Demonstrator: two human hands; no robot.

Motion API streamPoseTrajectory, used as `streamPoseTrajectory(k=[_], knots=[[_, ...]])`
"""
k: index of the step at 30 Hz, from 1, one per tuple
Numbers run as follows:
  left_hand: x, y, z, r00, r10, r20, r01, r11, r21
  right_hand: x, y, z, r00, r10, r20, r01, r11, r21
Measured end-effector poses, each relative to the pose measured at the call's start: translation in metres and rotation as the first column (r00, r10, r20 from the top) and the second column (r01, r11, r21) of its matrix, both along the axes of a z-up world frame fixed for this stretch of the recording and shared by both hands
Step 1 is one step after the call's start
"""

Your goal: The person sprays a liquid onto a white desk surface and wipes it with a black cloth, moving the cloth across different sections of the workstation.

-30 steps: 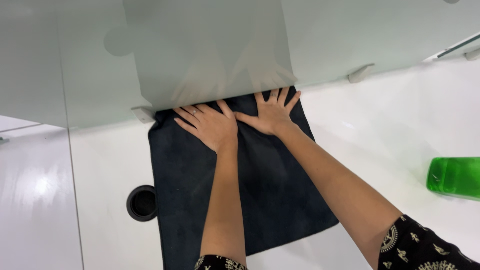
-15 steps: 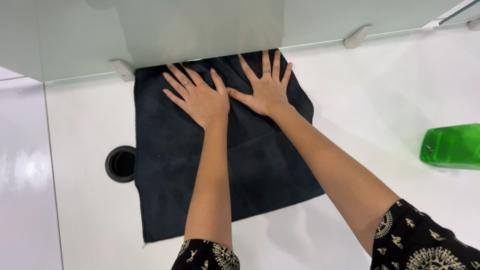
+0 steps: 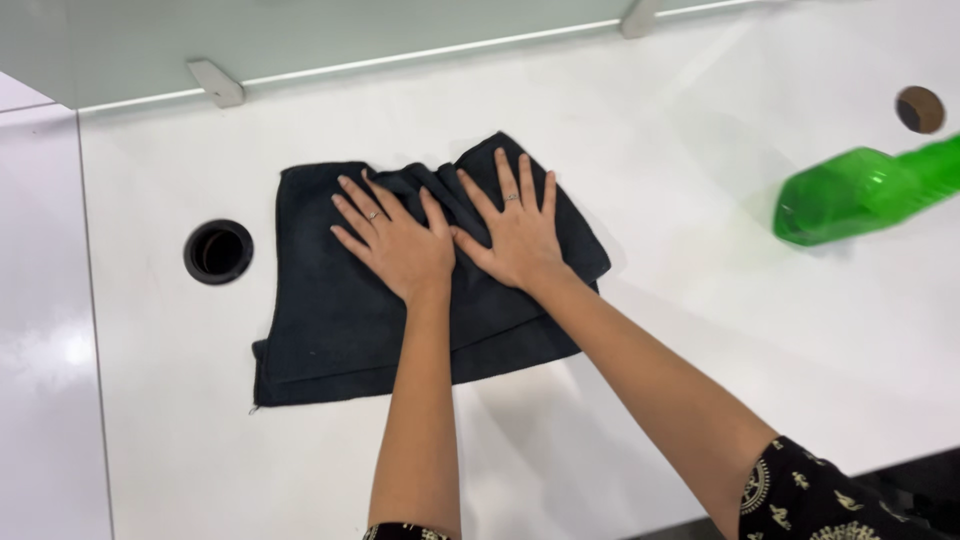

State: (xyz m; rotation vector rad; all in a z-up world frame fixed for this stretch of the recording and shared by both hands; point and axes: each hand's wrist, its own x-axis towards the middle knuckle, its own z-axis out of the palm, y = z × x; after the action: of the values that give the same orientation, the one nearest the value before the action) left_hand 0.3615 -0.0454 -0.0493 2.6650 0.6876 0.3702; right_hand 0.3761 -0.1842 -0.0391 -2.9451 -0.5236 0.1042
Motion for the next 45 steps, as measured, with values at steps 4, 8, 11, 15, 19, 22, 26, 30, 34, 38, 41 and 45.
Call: streamPoseTrajectory(k=[4,8,11,15,19,22,26,30,34,38,41,45], knots=[[-0.047,-0.015,-0.003,0.999,0.004,0.039,-0.005,0.999,0.039,-0.043,-0.014,0.003,1.000,0.023,0.018,-0.023,1.000,0.009],[-0.089,-0.028,-0.003,0.998,-0.006,0.056,0.002,0.997,0.071,-0.085,-0.028,0.006,1.000,0.019,-0.007,-0.019,1.000,0.024],[-0.130,-0.038,-0.002,0.999,0.019,0.050,-0.021,0.999,0.046,-0.120,-0.035,0.009,0.999,0.035,-0.002,-0.035,0.999,0.034],[-0.182,-0.053,0.005,0.998,0.027,0.056,-0.032,0.996,0.084,-0.166,-0.049,0.015,0.998,0.034,-0.054,-0.031,0.998,0.048],[-0.228,-0.056,0.008,0.999,0.020,-0.040,-0.015,0.994,0.110,-0.219,-0.058,0.015,0.999,0.030,-0.012,-0.029,0.997,0.076],[-0.267,-0.062,0.016,0.998,0.008,-0.068,-0.001,0.994,0.109,-0.257,-0.071,0.021,0.997,0.073,-0.032,-0.067,0.987,0.148],[-0.309,-0.068,0.024,0.996,-0.029,-0.082,0.036,0.996,0.080,-0.297,-0.084,0.031,0.991,0.078,-0.104,-0.068,0.993,0.101],[-0.334,-0.067,0.026,0.980,-0.076,-0.182,0.090,0.994,0.067,-0.323,-0.093,0.038,0.978,0.080,-0.194,-0.063,0.994,0.092],[-0.340,-0.065,0.029,0.978,-0.089,-0.190,0.094,0.995,0.021,-0.325,-0.096,0.042,0.933,0.044,-0.358,-0.035,0.999,0.033],[-0.341,-0.054,0.029,0.969,-0.124,-0.214,0.128,0.992,0.001,-0.322,-0.093,0.040,0.919,0.034,-0.393,-0.030,0.999,0.016],[-0.335,-0.037,0.026,0.954,-0.161,-0.254,0.164,0.986,-0.009,-0.315,-0.091,0.040,0.893,0.040,-0.448,-0.041,0.999,0.009],[-0.324,0.004,0.018,0.936,-0.225,-0.271,0.209,0.974,-0.088,-0.309,-0.080,0.049,0.824,0.010,-0.567,-0.010,1.000,0.002]])
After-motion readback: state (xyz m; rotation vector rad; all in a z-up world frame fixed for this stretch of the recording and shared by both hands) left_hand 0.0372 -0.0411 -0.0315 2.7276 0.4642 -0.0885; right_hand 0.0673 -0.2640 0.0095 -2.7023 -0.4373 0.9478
